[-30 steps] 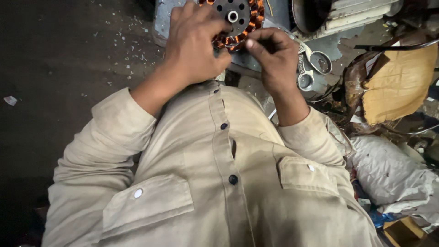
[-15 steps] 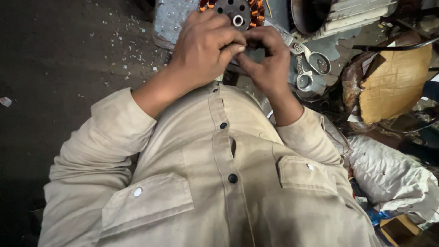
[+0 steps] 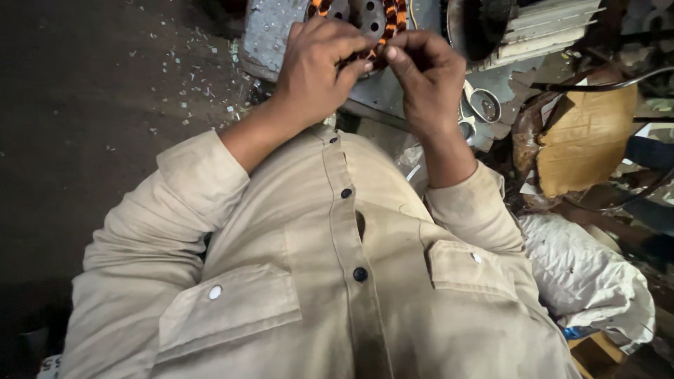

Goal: The person uses shears to cut a white plastic strip into small pieces and then inserts these pieces into the slots of a copper-wound stator on the workbench. The person repeats this process for multiple slots on the stator.

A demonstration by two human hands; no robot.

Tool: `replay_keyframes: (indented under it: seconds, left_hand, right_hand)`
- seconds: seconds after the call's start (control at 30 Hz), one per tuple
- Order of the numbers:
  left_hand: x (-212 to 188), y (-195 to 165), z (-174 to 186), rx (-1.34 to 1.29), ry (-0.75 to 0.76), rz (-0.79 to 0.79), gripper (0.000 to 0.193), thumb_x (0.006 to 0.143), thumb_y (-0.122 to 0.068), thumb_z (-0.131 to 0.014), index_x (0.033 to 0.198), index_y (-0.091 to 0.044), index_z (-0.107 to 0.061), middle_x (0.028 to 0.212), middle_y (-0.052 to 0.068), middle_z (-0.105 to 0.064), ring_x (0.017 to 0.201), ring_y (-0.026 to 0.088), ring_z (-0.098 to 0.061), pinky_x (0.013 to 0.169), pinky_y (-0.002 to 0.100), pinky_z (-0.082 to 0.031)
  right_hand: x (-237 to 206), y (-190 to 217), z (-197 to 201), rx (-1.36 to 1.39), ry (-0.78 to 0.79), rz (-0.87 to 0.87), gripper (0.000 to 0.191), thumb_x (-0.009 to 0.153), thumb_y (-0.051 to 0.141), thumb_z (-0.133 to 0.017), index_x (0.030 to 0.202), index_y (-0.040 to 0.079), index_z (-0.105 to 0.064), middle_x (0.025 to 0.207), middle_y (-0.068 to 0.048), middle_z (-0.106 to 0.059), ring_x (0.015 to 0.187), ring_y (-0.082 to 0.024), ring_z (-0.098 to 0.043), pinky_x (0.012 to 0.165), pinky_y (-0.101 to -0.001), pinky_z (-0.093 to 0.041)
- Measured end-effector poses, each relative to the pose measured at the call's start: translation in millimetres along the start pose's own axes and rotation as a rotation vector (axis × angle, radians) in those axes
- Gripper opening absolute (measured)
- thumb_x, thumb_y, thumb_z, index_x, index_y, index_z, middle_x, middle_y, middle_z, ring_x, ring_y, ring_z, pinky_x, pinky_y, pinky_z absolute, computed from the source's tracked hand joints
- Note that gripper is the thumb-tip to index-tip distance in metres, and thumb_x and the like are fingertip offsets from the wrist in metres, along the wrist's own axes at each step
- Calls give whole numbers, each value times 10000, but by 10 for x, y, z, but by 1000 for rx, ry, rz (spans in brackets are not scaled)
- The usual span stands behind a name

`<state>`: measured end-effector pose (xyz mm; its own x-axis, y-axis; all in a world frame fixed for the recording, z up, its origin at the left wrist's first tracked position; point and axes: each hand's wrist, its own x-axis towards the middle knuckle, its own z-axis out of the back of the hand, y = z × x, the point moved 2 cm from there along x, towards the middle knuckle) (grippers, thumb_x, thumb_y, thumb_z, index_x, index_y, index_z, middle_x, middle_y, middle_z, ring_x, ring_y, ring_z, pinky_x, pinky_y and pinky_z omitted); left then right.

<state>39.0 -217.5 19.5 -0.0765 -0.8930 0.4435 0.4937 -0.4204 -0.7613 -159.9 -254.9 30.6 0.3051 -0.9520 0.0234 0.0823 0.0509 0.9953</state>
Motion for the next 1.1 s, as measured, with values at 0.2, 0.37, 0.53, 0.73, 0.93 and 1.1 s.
replay_keyframes:
  seconds: [0.2, 0.37, 0.53, 0.73, 0.93, 1.1]
  left_hand:
    - [123, 79, -41, -107, 29, 94, 203, 922, -188, -834, 1108, -122, -784, 1082, 40, -727, 1078, 263, -636, 928, 433, -419]
    - [219, 82, -70, -155, 27, 133, 148, 897, -176, -830, 1039, -138, -805, 1023, 33, -728, 1039, 253, -654, 901, 428, -429]
    - [217, 119, -93, -179, 31, 199, 128, 864, -194, -848, 975, -138, -817, 930, 38, -728, 947, 238, -677, 849, 419, -450]
    - [231, 176, -108, -146, 19, 169, 145, 832, -202, -877, 954, -137, -835, 900, 60, -733, 882, 264, -699, 799, 404, -530]
    - [212, 244, -159, -222, 108, 404, 174, 821, -272, -827, 976, -193, -824, 950, 13, -753, 882, 193, -720, 867, 354, -539]
    - [158, 163, -170, -71, -13, 208, 130, 852, -258, -815, 961, -191, -835, 956, 33, -757, 957, 234, -677, 912, 420, -387]
  right_hand:
    - [184, 150, 19, 22, 48, -8, 76, 1048, -19, -710, 1106, -48, -671, 1001, -69, -723, 901, -132, -701, 846, -281, -605]
    - [232, 253, 74, -56, 44, 13, 46, 1060, -43, -707, 1091, -52, -674, 991, -64, -725, 902, -121, -697, 852, -271, -591]
    - [257, 292, 111, -196, 32, 109, 73, 1054, -60, -757, 1082, -50, -690, 1024, -59, -722, 927, -101, -654, 864, -255, -560]
    - [259, 260, 151, -135, 39, 122, 87, 1055, -50, -761, 1086, -35, -682, 1026, -48, -731, 930, -96, -663, 882, -255, -564]
    - [282, 536, 146, -209, -44, 146, 84, 1065, -48, -761, 1093, -29, -684, 998, -58, -716, 897, -101, -656, 832, -245, -550]
    - [-96, 1048, -54, -599, -354, 661, 313, 890, -75, -765, 1123, -55, -558, 1029, -164, -655, 751, -161, -616, 653, -258, -498]
